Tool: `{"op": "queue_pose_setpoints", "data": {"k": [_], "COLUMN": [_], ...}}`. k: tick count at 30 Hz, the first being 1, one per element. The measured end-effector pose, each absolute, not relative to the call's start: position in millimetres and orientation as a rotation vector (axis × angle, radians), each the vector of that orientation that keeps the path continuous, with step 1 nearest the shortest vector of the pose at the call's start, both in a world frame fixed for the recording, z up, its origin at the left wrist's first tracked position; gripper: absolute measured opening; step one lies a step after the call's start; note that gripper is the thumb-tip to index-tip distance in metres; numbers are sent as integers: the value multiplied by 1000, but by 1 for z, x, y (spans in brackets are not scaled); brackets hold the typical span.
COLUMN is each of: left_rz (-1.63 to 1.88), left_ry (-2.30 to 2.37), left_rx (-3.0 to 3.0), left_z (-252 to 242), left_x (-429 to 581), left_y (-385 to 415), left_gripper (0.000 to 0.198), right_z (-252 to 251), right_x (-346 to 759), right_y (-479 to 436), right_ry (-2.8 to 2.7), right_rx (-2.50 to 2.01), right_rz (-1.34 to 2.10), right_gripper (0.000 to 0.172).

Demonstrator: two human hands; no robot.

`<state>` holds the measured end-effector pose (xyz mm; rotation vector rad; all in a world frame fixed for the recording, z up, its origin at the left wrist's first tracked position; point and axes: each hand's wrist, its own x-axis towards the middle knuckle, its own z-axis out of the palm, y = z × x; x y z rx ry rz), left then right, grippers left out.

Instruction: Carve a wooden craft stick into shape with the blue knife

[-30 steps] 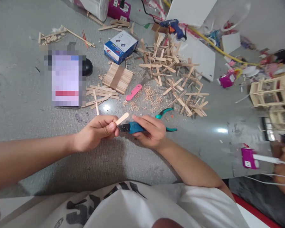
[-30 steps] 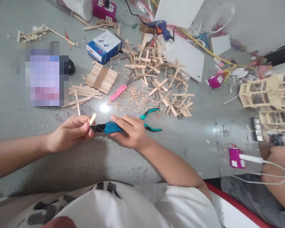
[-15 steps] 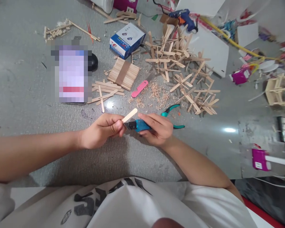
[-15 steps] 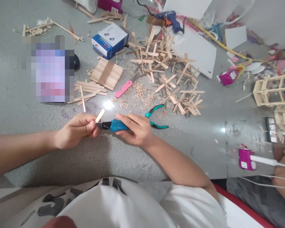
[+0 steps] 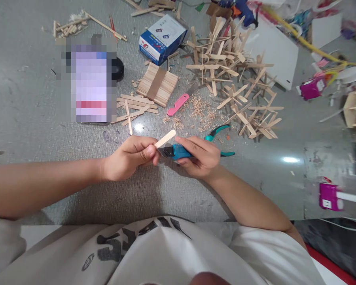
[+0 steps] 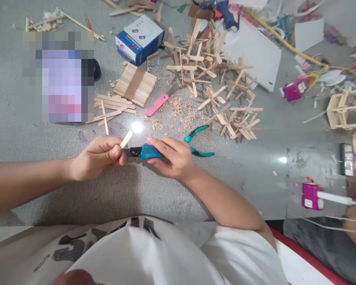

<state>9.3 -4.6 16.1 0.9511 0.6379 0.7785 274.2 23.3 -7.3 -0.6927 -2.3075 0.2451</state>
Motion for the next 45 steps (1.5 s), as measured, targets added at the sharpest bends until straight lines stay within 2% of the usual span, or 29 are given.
{"op": "queue_pose_setpoints", "data": {"k": [22, 28, 36, 45], "left_rz": [801, 827, 724, 764], "left_ry": [667, 661, 580, 475], "left_rx": [1196, 1147, 907, 641], "left_z": [15, 13, 10, 4], "left_x": [8, 9, 7, 11], "left_y": [-9, -9, -11, -8], "left_gripper": [69, 68, 64, 56], "right_z": [-10, -10, -4, -6], "right_x": [271, 272, 271, 280], "right_y": [24, 21, 14, 18], "right_ry": [-2302, -2323, -2253, -2166], "right_rx": [-623, -667, -715, -886], "right_rz": [290, 198, -159, -234], "right_gripper": [52, 52, 48, 46]}}
